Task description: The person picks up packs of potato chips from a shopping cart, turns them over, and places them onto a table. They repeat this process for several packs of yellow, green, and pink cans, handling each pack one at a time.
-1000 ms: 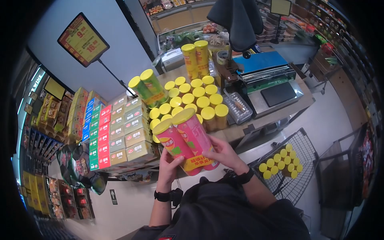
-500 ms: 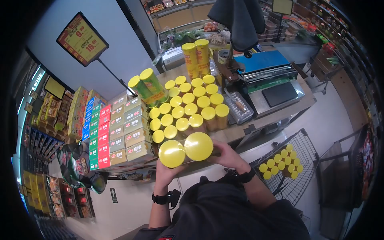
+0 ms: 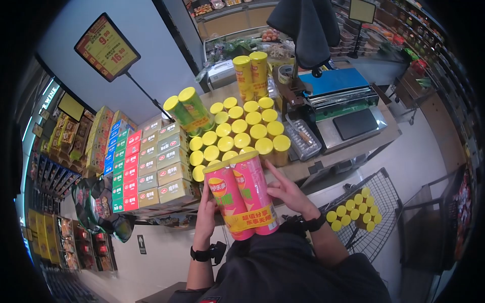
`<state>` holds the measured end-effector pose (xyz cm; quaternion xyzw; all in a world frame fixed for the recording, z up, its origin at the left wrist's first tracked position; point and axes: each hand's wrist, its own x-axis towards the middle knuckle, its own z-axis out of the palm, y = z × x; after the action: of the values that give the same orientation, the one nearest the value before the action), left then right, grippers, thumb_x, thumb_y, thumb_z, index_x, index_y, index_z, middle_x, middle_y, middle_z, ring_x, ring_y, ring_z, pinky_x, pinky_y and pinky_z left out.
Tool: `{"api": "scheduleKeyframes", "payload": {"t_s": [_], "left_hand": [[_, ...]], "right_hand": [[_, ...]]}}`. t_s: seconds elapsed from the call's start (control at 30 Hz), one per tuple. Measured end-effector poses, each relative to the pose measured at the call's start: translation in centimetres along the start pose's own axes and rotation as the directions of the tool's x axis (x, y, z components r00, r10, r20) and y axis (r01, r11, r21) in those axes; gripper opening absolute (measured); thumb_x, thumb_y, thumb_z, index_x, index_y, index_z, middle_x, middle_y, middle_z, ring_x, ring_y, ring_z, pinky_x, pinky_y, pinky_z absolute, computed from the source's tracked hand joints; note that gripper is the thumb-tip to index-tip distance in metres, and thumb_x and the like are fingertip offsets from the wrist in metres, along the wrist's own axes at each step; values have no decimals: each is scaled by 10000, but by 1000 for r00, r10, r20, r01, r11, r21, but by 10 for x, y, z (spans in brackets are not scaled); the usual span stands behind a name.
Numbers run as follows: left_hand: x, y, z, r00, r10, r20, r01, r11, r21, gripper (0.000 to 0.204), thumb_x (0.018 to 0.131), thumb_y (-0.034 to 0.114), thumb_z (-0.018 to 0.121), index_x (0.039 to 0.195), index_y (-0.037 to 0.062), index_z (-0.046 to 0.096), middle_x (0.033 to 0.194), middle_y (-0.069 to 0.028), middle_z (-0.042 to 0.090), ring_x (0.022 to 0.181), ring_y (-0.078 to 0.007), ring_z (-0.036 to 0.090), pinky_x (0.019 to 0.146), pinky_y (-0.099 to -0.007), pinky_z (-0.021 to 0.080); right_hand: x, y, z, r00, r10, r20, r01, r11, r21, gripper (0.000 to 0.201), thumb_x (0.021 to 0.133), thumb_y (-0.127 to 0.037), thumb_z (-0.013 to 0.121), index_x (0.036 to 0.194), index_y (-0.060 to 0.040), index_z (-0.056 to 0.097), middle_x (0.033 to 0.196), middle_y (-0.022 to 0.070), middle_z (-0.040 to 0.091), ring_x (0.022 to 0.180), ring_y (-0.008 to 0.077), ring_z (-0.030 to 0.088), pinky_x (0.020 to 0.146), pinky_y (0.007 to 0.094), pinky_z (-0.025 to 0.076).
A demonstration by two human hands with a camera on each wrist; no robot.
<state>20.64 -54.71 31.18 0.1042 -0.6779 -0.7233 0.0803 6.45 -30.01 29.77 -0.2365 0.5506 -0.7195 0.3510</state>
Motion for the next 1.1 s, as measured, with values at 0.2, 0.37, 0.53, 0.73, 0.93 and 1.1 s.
{"api": "scheduleKeyframes", "payload": {"t_s": [0.2,0.37,0.53,0.73,0.93,1.1], "left_hand": [[4,-5,8,984,-175,-38,164,964,-209,771,979,201,448,1622,132,30,1465,-62,474,821,-71,528,785,-212,446],[13,5,29,994,-84,-66,62,958,-280,665,996,155,417,1597,38,159,1529,-136,415,1105,-153,591,974,-295,461],[21,-8,32,979,-201,-16,178,900,-398,578,1062,260,418,1543,-32,290,1470,-142,490,1285,-181,529,1076,-311,413],[23,-18,31,948,-318,28,304,873,-382,566,1071,278,420,1544,-12,306,1355,-91,573,1218,-155,563,1028,-283,442],[27,-27,49,960,-256,-111,203,915,-349,569,1076,274,419,1559,19,262,1320,-89,562,1207,-148,559,1005,-288,464],[27,-33,56,950,-272,-151,199,905,-377,429,1080,293,421,1401,8,429,1317,-102,554,1203,-146,560,1016,-293,458]], "right_hand": [[1,-14,5,995,17,-99,-12,998,54,646,1047,-162,495,1609,-127,177,984,-11,626,889,47,547,830,215,449],[0,7,-4,991,-11,-130,24,995,102,510,1072,-253,472,1550,-108,371,1205,32,643,1071,78,582,934,234,461],[4,20,-15,989,81,-127,-68,993,100,474,1089,-297,427,1464,-10,466,1331,84,598,1164,114,579,976,286,489],[-6,15,-30,980,197,-32,-187,964,191,474,1093,-303,412,1418,34,491,1257,70,626,1140,108,586,980,247,465],[1,10,-33,988,64,-139,-53,995,82,529,1074,-271,466,1511,10,367,1168,55,638,1085,77,572,966,249,445],[0,4,-47,1000,30,-7,-30,998,49,609,1063,-204,484,1584,-40,216,1189,62,635,1083,89,565,990,277,426]]}}
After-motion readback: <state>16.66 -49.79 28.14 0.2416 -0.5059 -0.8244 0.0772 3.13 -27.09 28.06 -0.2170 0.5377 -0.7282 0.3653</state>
